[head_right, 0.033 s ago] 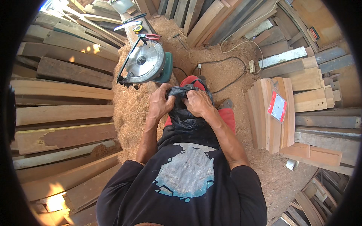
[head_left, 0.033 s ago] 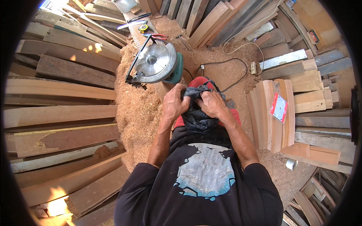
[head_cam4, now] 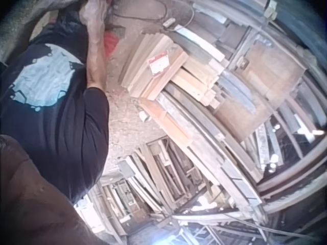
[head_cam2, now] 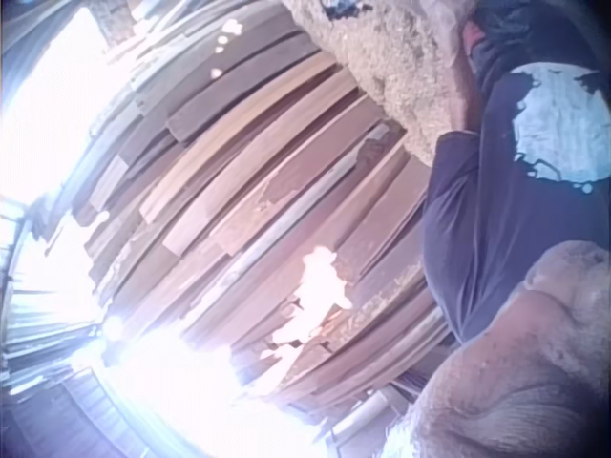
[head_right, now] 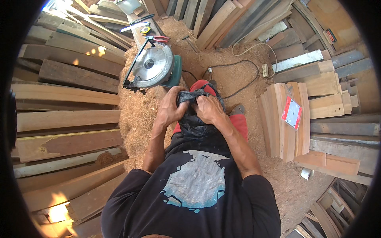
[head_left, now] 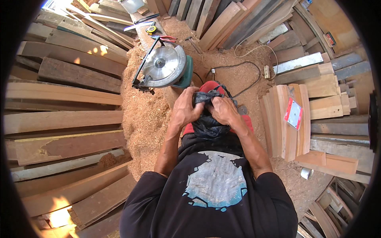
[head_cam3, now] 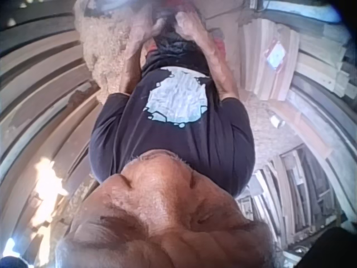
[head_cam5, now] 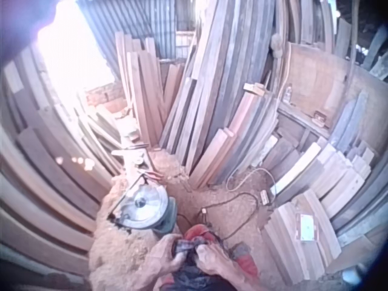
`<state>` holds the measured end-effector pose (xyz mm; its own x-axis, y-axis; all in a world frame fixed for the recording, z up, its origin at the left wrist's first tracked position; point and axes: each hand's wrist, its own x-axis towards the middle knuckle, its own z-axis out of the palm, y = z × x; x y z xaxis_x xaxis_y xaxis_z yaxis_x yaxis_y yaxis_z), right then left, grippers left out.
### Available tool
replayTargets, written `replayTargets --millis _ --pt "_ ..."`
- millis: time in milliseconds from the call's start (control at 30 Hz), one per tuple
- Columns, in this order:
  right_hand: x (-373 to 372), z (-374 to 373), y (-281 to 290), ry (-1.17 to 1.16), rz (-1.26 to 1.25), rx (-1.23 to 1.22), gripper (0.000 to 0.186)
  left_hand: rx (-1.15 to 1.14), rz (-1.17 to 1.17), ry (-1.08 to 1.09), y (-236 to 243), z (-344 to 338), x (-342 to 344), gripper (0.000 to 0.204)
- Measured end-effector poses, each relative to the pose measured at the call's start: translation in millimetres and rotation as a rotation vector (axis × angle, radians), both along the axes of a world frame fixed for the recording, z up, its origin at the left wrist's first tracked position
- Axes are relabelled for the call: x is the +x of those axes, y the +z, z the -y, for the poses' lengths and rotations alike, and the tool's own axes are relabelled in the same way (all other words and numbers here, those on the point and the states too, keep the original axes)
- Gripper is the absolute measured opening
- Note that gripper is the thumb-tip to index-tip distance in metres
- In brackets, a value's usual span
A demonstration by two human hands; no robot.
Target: The person walks through a cluttered workshop, picks up a black plastic bag, and retrieves a metal tool. They then use a circular saw blade to sharpen the tool by rubbing it against the spinning blade.
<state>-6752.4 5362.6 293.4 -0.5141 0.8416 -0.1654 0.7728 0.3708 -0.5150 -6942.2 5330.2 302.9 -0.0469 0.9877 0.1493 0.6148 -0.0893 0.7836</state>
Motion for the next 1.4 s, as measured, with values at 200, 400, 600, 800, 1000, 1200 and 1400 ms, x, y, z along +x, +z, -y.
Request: replayTargets --millis 200,400,600,800,1000,1200,1400 --pt "-3 2 -1 0.006 0.006 -0.069 0.029 -0.025 -0.158 -0.161 3 -8 -2 0.027" --pt "-2 4 -15 0.014 -0.022 -0.019 0.028 -0.043 -0.052 0.068 -8 -5 7 0.015" --pt "-3 6 11 0.096 0.027 -0.115 0.026 -0.161 0.196 0.248 -35 -6 4 0.016" --pt "5 16 35 0.104 -0.272 -0.14 0.022 -0.265 0.305 0.2 -53 -7 -8 0.021" --pt "19 34 50 0.008 -0.632 0.001 0.018 -0.254 0.225 -0.058 -9 8 -20 0.026" --pt "26 46 74 -0.142 -0.886 -0.069 0.014 -0.317 0.24 -0.155 21 26 -21 0.031" --pt "25 59 69 -0.181 -1.132 -0.11 0.012 -0.28 0.395 -0.192 12 33 -21 0.027"
